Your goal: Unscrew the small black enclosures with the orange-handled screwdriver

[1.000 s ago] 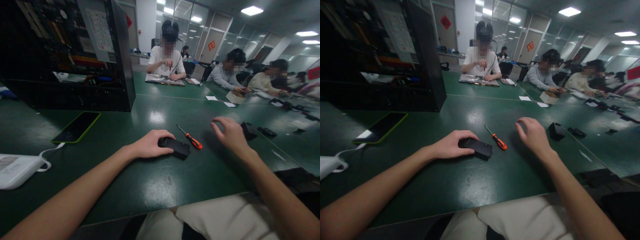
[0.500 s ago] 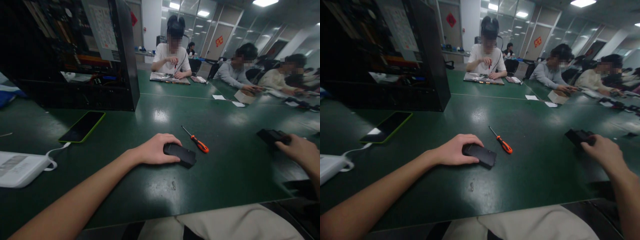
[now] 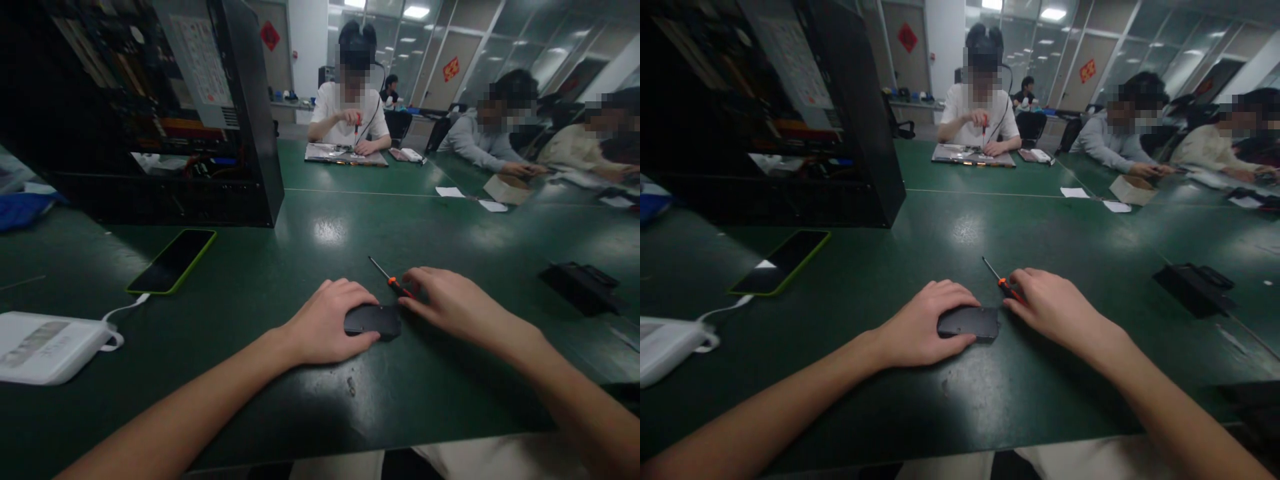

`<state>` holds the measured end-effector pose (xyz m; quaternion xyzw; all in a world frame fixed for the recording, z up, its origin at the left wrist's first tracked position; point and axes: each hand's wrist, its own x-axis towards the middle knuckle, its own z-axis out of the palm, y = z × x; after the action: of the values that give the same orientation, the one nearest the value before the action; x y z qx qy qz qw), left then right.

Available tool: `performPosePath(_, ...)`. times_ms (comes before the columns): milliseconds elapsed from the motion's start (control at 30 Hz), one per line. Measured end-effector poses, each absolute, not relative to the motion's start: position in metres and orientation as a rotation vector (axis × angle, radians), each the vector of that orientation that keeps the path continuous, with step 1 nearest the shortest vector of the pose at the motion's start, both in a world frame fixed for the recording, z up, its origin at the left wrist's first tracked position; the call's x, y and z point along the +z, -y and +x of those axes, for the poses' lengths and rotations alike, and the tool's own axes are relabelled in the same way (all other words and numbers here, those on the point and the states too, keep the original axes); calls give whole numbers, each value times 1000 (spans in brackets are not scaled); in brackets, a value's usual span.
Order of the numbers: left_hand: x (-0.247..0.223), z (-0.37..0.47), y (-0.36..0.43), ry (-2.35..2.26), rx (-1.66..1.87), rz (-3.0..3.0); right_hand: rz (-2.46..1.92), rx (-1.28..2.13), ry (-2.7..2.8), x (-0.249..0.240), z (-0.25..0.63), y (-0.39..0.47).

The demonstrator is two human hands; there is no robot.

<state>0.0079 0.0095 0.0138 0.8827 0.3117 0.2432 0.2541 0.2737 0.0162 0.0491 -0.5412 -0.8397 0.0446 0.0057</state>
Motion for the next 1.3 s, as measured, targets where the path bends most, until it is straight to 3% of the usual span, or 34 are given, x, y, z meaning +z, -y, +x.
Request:
performPosePath(367, 6, 22, -8, -958, 720, 2367, -1745, -75, 2823, 61, 248, -30)
performPosePath(667, 6, 19, -9, -908, 766, 2497, -1733, -3, 2908, 72, 241, -40)
performPosePath(1000, 6, 19, -10, -931, 749, 2433, -929, -51, 2688, 193, 255, -44)
performPosePath(1300, 0, 19, -10, -930, 805, 2415, -852, -83, 2771, 189, 253, -21)
